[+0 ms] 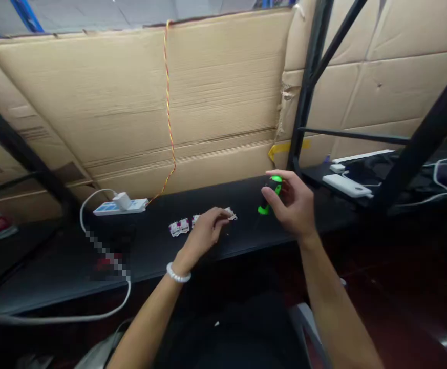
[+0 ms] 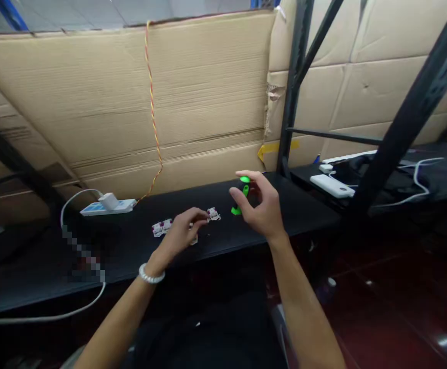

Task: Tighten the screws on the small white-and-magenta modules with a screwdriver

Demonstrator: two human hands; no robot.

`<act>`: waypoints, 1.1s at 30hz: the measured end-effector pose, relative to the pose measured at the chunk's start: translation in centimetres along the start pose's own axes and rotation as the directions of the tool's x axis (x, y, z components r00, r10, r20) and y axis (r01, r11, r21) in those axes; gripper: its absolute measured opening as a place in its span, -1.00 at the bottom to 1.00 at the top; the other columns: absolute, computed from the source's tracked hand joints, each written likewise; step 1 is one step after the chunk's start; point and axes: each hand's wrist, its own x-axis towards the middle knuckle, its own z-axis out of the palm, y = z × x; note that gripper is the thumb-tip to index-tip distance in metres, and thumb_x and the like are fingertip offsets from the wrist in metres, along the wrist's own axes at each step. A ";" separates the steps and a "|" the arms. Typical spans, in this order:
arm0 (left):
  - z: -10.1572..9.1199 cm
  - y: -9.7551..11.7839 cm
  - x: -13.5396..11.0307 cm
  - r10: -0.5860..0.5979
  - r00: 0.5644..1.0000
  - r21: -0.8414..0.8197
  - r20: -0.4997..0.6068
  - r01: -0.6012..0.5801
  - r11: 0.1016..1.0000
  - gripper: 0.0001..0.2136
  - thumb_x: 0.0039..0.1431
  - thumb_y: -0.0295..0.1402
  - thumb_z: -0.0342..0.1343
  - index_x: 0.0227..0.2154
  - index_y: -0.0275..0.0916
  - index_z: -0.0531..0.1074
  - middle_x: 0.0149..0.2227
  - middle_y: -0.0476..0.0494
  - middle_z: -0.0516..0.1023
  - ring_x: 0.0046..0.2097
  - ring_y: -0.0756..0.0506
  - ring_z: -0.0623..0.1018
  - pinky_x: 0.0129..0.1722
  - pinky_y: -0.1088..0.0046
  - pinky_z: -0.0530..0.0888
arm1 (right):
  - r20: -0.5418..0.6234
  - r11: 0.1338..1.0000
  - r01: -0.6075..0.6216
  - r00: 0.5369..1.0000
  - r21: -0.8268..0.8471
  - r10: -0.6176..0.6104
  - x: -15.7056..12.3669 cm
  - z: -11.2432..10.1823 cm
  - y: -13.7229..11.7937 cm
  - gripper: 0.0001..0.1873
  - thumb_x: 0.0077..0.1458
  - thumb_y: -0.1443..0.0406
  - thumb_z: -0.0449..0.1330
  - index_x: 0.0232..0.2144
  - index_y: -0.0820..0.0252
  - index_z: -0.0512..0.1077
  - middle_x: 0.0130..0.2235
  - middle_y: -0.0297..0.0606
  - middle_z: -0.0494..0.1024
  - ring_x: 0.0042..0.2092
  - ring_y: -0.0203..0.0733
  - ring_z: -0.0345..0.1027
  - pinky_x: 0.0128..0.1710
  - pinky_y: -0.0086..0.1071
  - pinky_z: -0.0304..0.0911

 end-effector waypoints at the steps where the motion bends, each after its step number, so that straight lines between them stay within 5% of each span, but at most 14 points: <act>1: -0.3 0.1 -0.2 -0.021 0.999 -0.042 -0.036 0.020 0.999 -0.88 0.37 -0.48 0.12 -0.18 -0.19 0.55 -0.17 -0.12 0.68 -0.15 -0.12 0.66 -0.02 0.32 0.58 | 0.047 0.999 -0.030 0.998 0.035 0.029 -0.1 0.1 0.0 -0.66 0.29 0.12 0.32 0.06 0.08 0.51 -0.15 -0.25 0.55 -0.20 -0.16 0.51 -0.18 -0.27 0.48; 5: -1.3 0.4 -1.3 -0.107 0.982 -0.168 -0.154 0.081 0.982 -0.88 0.39 -0.40 0.13 -0.13 -0.20 0.56 -0.19 -0.13 0.69 -0.16 -0.13 0.68 -0.10 0.34 0.61 | 0.271 0.981 -0.135 0.958 0.141 0.093 -0.5 0.6 -0.6 -0.64 0.45 0.14 0.07 0.20 0.06 0.38 -0.15 -0.27 0.49 -0.18 -0.16 0.53 -0.19 -0.29 0.46; 8: -1.8 0.7 -2.2 -0.137 0.967 -0.211 -0.213 0.092 0.973 -0.87 0.39 -0.37 0.14 -0.12 -0.19 0.57 -0.18 -0.14 0.70 -0.15 -0.14 0.70 -0.08 0.33 0.62 | 0.444 0.984 -0.165 0.888 0.064 0.120 -1.1 1.6 -1.9 -0.63 0.48 0.20 -0.04 0.22 0.10 0.34 -0.27 -0.32 0.45 -0.29 -0.20 0.42 -0.28 -0.33 0.38; 14: -2.5 1.2 -3.7 -0.122 0.943 -0.180 -0.310 0.068 0.981 -0.87 0.41 -0.37 0.13 -0.16 -0.19 0.58 -0.25 -0.08 0.70 -0.24 -0.07 0.68 -0.17 0.43 0.62 | 0.602 0.997 -0.040 0.795 -0.059 0.067 -2.6 5.3 -3.5 -0.84 0.36 0.27 0.17 -0.07 0.14 0.50 -0.15 -0.23 0.65 -0.15 -0.14 0.53 -0.07 -0.29 0.36; 26: -2.2 0.5 -5.3 0.081 0.868 0.013 -0.489 -0.085 0.996 -0.85 0.43 -0.41 0.13 -0.18 -0.17 0.63 -0.23 -0.06 0.74 -0.27 -0.04 0.71 -0.18 0.46 0.65 | 0.508 0.993 0.103 0.854 0.049 -0.114 -4.2 8.3 -1.7 -0.90 0.38 0.33 0.20 -0.13 0.11 0.53 -0.13 -0.19 0.71 -0.08 -0.10 0.62 -0.01 -0.25 0.47; 33: -2.1 0.8 -5.9 0.092 0.826 0.033 -0.557 -0.089 0.996 -0.85 0.42 -0.45 0.13 -0.25 -0.17 0.59 -0.24 -0.06 0.73 -0.22 -0.04 0.71 -0.12 0.43 0.65 | 0.443 0.975 0.214 0.869 0.068 -0.222 -5.0 9.3 -1.4 -0.89 0.39 0.37 0.17 -0.12 0.13 0.51 -0.16 -0.16 0.68 -0.12 -0.12 0.60 -0.09 -0.29 0.46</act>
